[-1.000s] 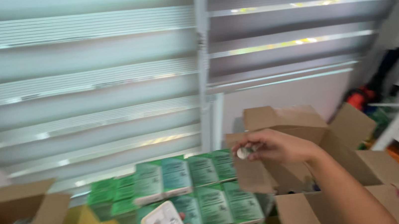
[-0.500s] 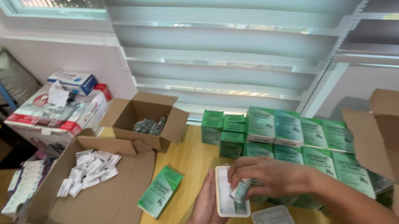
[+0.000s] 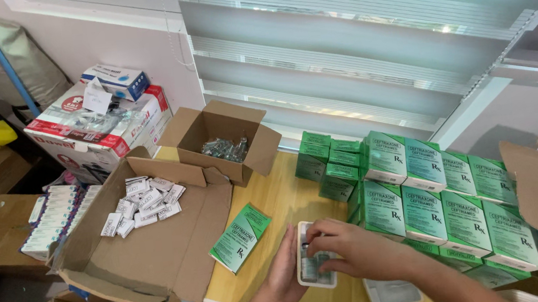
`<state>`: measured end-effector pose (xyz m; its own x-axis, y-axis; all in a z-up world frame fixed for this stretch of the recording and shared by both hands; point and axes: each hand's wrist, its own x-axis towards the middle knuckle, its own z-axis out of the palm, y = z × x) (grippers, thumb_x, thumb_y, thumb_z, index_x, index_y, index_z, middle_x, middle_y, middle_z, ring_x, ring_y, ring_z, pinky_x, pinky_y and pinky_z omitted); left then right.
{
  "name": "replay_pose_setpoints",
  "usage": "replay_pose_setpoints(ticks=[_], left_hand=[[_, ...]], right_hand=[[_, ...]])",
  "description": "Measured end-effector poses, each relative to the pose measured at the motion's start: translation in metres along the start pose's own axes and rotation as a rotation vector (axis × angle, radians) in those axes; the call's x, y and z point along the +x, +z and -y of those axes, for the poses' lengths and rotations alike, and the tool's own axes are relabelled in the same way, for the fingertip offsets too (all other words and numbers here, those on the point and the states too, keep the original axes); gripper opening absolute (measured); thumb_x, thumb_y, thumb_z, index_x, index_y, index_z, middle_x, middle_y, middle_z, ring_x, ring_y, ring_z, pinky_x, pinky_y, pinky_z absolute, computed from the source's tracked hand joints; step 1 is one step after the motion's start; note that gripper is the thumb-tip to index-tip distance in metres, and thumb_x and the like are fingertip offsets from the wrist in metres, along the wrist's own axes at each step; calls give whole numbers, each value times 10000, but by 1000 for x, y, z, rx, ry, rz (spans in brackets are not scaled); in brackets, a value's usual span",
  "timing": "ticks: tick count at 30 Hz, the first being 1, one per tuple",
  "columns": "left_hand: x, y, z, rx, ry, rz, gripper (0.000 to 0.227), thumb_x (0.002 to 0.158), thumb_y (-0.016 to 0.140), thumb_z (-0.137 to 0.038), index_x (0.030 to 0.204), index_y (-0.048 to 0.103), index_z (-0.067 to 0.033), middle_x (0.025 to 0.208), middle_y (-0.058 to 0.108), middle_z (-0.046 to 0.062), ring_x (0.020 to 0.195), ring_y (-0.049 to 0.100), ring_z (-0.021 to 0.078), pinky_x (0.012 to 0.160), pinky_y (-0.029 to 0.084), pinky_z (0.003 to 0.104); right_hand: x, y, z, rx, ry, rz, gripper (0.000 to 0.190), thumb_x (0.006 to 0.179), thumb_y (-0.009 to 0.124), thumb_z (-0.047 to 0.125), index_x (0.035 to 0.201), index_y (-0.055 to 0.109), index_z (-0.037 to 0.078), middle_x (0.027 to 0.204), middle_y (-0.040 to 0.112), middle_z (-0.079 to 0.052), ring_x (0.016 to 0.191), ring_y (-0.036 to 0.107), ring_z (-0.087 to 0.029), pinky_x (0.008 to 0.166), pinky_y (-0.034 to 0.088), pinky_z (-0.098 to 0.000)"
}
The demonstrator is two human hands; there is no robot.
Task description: The person repeatedly opens green medicine boxes, removes blister packs and vials, places them into white plastic trays, and then puts the trays back into the boxes. The person stacks the finished boxes on the table and also places some into a larger cardboard box.
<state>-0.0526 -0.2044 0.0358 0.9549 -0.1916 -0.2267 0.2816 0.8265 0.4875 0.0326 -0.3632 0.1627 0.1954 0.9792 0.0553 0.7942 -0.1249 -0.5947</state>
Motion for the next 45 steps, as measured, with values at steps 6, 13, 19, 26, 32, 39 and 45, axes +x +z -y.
replay_pose_setpoints(ticks=[6, 13, 19, 26, 32, 39, 45], left_hand=[[8, -14, 14, 19, 163, 56, 543, 1083, 291, -547, 1331, 544, -136, 1173, 635, 41, 1062, 647, 163, 886, 559, 330], [9, -33, 12, -29, 151, -53, 588, 1036, 354, -572, 1356, 559, -124, 1179, 676, 61, 1032, 680, 177, 870, 569, 332], [25, -69, -2, -54, 322, -379, 483, 1028, 462, -447, 1439, 523, -201, 1184, 675, 19, 1040, 656, 159, 879, 542, 347], [21, -106, -52, 854, 718, -450, 497, 1099, 449, -414, 1462, 514, -81, 1442, 587, 75, 1362, 525, 241, 1132, 386, 391], [7, -156, -171, 1992, 800, -1319, 197, 904, 563, -111, 1060, 678, -73, 1073, 678, 117, 1069, 636, 320, 910, 491, 476], [44, -217, -199, 2122, 514, -1482, 176, 899, 586, -141, 967, 746, -109, 1065, 689, 65, 1043, 646, 264, 838, 510, 441], [30, -201, -199, 2141, 709, -1468, 177, 884, 618, -143, 977, 764, -110, 1009, 702, 64, 1006, 648, 262, 829, 525, 458]], right_hand=[[-2, 43, 1, -35, 56, -228, 321, 744, 839, 91, 1027, 690, 62, 1229, 606, -104, 1222, 563, -338, 1009, 476, -418], [1, 88, -18, -22, 134, -570, 414, 731, 841, 137, 1107, 681, 72, 1311, 546, -167, 1217, 554, -345, 961, 482, -422], [40, 165, -70, 842, 280, -909, 470, 1004, 607, 220, 1427, 450, 85, 1223, 545, -139, 1066, 566, -254, 898, 506, -372], [73, 199, -124, 510, 167, -810, 404, 1074, 482, 264, 1442, 482, 97, 1347, 518, -168, 1057, 609, -204, 770, 592, -305], [71, 191, -127, 1372, 425, -863, 366, 1049, 486, 262, 1393, 483, 136, 1113, 656, -30, 914, 651, -135, 732, 567, -342], [68, 195, -126, 1350, 505, -859, 353, 1044, 478, 305, 1360, 486, 149, 1094, 659, -43, 899, 659, -151, 724, 565, -344], [70, 204, -128, 1321, 501, -796, 368, 1032, 469, 310, 1368, 477, 160, 1136, 652, -34, 901, 654, -143, 691, 549, -344]])
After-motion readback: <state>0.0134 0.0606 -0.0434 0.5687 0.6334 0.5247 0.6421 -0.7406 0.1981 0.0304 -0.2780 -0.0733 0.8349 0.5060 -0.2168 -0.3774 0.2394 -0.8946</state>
